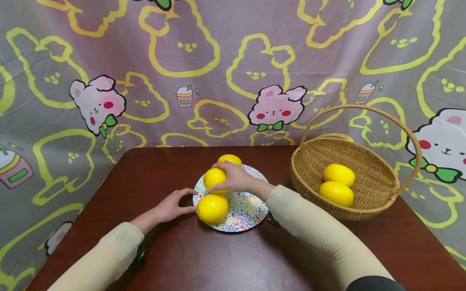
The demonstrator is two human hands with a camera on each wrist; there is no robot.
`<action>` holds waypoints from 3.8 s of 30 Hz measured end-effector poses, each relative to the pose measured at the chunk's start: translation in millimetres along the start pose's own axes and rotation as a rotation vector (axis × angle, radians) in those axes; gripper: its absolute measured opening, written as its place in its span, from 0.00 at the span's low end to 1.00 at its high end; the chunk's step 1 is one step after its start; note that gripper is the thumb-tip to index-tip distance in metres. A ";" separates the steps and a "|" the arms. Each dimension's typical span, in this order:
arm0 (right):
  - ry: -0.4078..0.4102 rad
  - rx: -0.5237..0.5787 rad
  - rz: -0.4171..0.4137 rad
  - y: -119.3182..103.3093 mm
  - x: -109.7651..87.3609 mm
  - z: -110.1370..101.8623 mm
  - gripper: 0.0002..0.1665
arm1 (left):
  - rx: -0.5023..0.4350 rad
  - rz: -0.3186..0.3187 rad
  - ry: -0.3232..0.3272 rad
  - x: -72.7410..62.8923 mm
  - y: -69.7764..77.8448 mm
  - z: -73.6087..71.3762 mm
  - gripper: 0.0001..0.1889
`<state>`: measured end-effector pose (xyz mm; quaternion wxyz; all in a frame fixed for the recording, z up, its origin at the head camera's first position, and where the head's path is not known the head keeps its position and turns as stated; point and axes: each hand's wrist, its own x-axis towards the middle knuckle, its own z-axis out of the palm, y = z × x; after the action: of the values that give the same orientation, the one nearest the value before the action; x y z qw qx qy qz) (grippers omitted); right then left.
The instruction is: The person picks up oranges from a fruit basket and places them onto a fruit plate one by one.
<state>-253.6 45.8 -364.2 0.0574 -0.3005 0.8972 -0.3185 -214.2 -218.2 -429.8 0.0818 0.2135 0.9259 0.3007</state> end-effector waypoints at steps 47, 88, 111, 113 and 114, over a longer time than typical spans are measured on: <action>-0.054 -0.010 0.040 13.1 18.3 32.2 0.44 | -0.013 0.001 0.004 0.0 2.7 0.2 0.29; -0.040 0.186 0.032 0.6 11.3 7.9 0.42 | -0.026 0.002 0.008 -1.1 -0.6 0.2 0.31; -0.001 0.168 -0.057 -33.8 -14.3 -49.1 0.40 | -0.015 0.000 0.009 -2.9 -0.2 -2.4 0.31; -0.013 0.156 -0.065 -37.7 -17.8 -52.6 0.40 | -0.014 0.006 0.006 -3.0 0.0 -2.7 0.31; -0.021 0.153 -0.070 -39.4 -19.8 -54.4 0.40 | -0.015 0.000 0.005 -3.1 0.4 -2.7 0.32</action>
<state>-233.7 62.1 -299.1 0.0783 -0.3295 0.8585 -0.3851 -212.1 -220.7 -427.4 0.0810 0.2121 0.9238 0.3083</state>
